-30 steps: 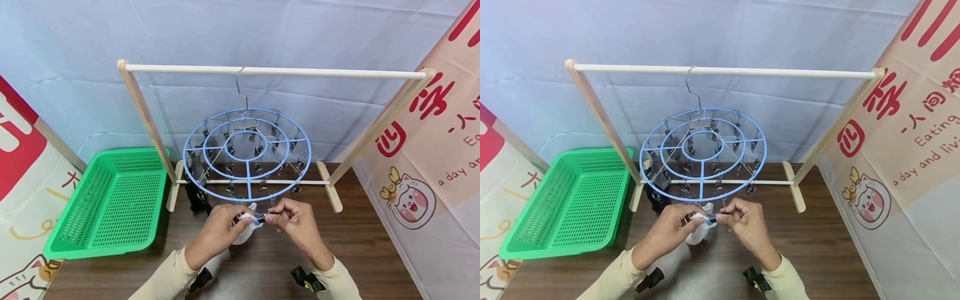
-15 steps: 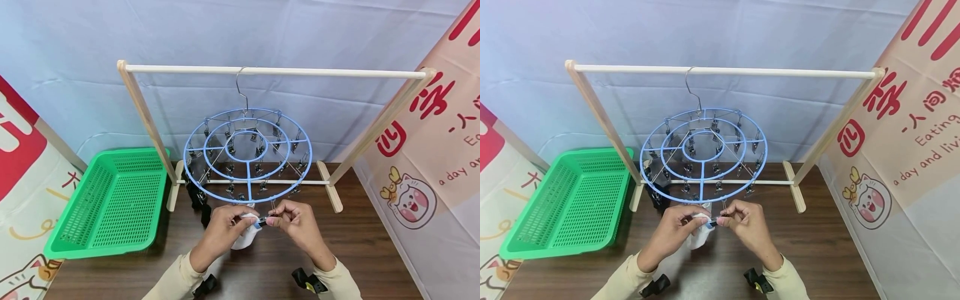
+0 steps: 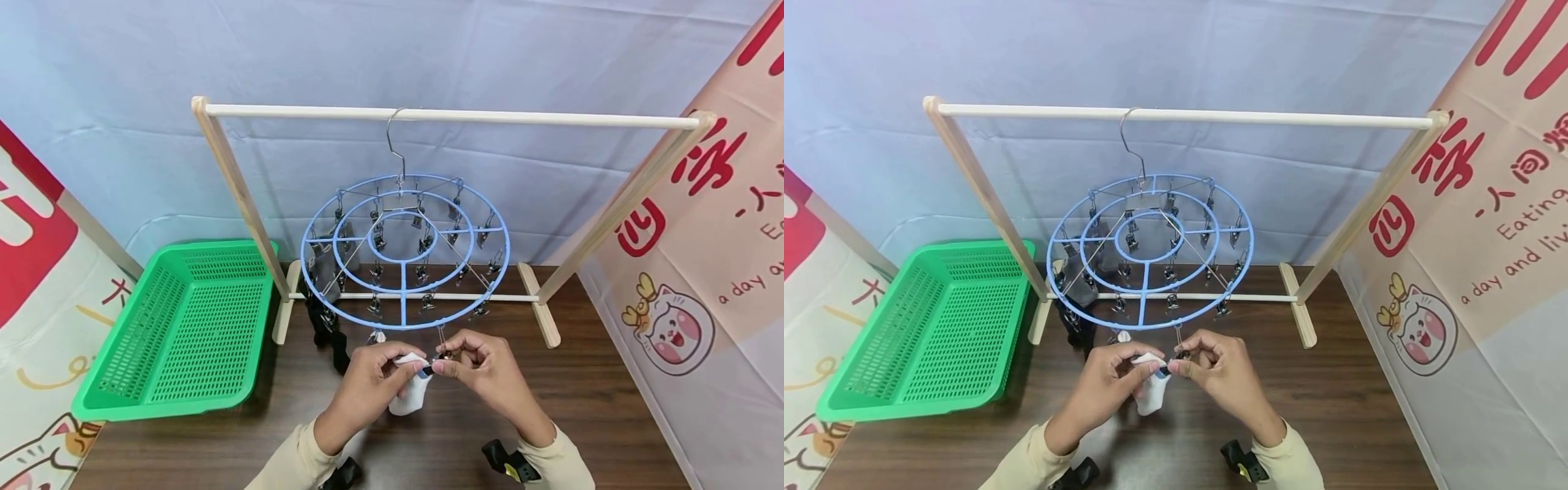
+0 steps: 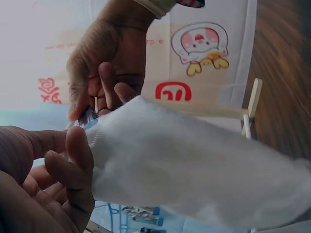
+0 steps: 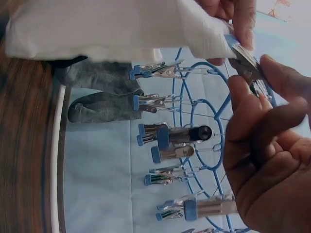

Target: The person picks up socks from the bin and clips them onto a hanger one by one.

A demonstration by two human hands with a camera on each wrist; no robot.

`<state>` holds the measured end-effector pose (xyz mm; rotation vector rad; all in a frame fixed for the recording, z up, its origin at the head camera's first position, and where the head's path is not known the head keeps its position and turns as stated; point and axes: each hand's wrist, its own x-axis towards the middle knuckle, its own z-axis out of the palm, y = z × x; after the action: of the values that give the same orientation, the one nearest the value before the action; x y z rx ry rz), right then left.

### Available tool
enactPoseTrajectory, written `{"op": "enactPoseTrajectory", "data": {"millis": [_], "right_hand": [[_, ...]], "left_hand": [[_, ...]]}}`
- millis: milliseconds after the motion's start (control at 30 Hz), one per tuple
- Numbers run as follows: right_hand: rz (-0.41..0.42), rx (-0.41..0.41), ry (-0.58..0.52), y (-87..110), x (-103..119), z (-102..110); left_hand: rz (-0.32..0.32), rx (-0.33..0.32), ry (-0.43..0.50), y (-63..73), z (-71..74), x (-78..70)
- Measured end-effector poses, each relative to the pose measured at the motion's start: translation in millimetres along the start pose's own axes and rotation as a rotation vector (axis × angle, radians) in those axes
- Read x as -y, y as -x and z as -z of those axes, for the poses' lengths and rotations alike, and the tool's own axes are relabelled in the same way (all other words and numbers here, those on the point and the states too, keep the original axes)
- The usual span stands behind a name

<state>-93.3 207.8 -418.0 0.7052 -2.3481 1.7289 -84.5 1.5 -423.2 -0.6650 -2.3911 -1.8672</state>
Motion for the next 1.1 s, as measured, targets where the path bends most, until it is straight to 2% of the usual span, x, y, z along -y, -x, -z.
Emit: {"op": "enactPoseTrajectory", "data": {"millis": [133,300,467,700,833,1100], "right_hand": [[-0.043,0.008,-0.033,0.7,-1.5,-0.3],[-0.031,-0.010,-0.059,2.6,-7.2,-1.2],[-0.028,-0.024,-0.067,3.3,-11.9,-0.6],[-0.054,-0.034,-0.081,4.9,-16.5,0.6],[-0.067,-0.049,-0.080,6.8,-20.1,0.5],[-0.088,-0.050,-0.090,7.0,-30.1,-1.2]], "left_hand": [[-0.100,-0.073,-0.150,2.7,-0.4,2.8],[-0.174,-0.141,-0.218,7.6,1.7,6.3],[-0.171,-0.174,-0.183,11.8,5.8,7.1],[-0.174,-0.182,-0.101,15.9,15.1,12.4],[-0.188,-0.225,-0.130,17.7,22.6,14.2],[-0.180,-0.277,-0.145,24.8,39.0,-0.6]]}}
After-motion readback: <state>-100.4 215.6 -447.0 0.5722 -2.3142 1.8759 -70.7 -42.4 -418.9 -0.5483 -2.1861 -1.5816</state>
